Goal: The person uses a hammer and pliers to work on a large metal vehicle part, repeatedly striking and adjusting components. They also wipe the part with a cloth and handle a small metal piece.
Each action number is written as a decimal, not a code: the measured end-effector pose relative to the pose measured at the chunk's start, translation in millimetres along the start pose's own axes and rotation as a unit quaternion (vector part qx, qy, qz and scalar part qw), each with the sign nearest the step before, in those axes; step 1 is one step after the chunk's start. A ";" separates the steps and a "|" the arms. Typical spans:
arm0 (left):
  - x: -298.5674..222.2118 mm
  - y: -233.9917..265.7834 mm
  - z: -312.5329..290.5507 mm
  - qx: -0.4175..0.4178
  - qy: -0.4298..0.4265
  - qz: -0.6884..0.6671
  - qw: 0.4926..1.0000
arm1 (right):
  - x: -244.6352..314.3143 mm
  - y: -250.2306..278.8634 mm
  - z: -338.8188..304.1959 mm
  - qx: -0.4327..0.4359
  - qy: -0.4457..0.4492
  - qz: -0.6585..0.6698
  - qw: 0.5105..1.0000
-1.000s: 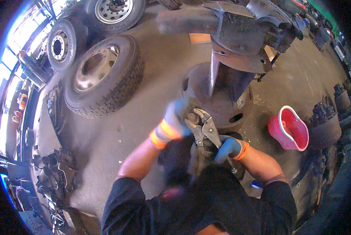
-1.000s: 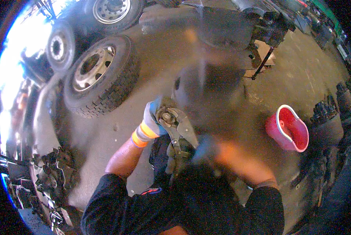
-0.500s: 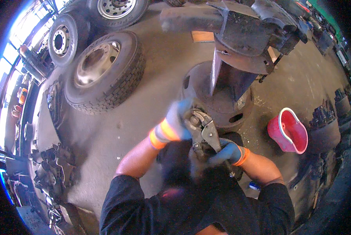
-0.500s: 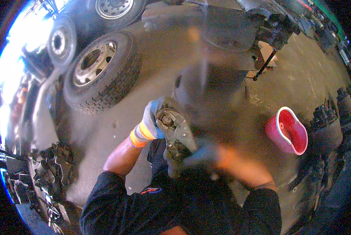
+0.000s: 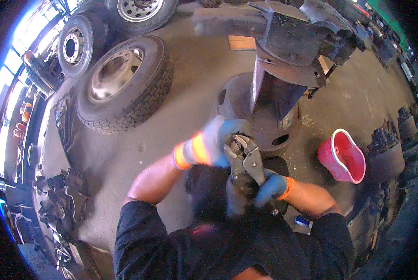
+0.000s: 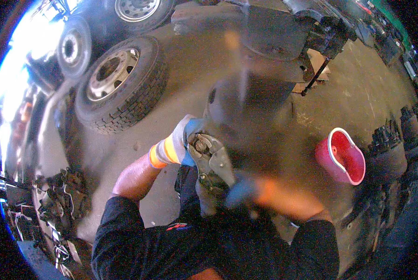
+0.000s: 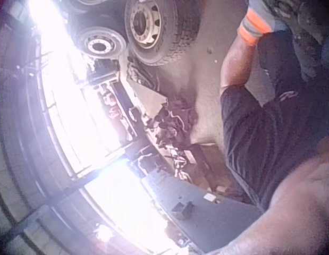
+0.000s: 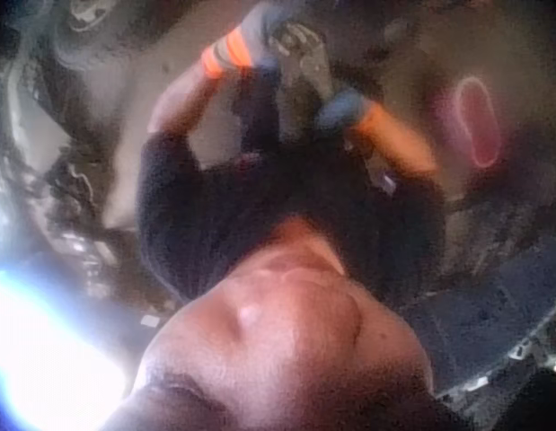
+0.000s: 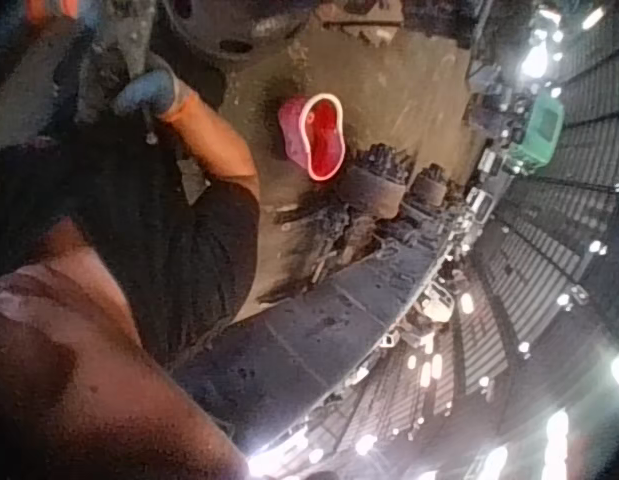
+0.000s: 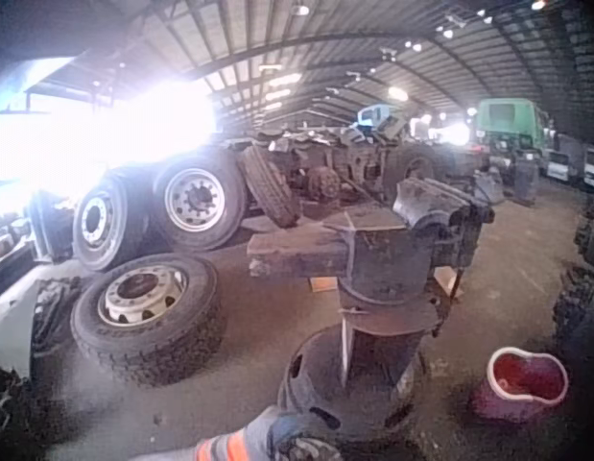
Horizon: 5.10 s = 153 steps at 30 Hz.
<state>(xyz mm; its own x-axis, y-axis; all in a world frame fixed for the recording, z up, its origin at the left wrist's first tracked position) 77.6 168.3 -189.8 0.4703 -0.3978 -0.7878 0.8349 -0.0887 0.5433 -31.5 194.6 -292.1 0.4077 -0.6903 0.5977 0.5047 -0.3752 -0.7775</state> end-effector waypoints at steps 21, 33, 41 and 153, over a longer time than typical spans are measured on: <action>15.1 -27.1 6.2 0.271 0.004 -0.146 0.951 | -30.4 19.5 -2.3 -0.105 -0.066 0.236 0.964; 84.7 35.5 -11.8 -0.006 0.183 -0.137 0.973 | 113.7 -1.7 17.7 -0.082 -0.031 -0.370 0.925; 115.7 -3.4 -61.5 -0.216 0.193 -0.202 0.936 | 185.6 12.8 -114.7 -0.425 0.153 -0.441 0.775; -58.0 110.1 366.2 -0.117 -0.111 0.222 0.962 | 579.6 -112.7 -323.9 -0.422 0.429 -0.748 0.278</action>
<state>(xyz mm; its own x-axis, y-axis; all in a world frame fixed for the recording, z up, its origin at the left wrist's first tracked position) 37.6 -152.8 22.0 0.7444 -0.5360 -0.3983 0.6198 0.3325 0.7109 -98.5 -363.6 78.7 -0.2937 0.8728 0.3897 -0.8862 -0.4014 0.2312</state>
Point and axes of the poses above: each hand's wrist, its own z-axis towards the middle knuckle, its own y-axis out of the back of the hand, x = y × z, the point moved 9 cm from there along z, towards the middle knuckle, and after that the axes turned 15 degrees about x, right-handed, at the moved point
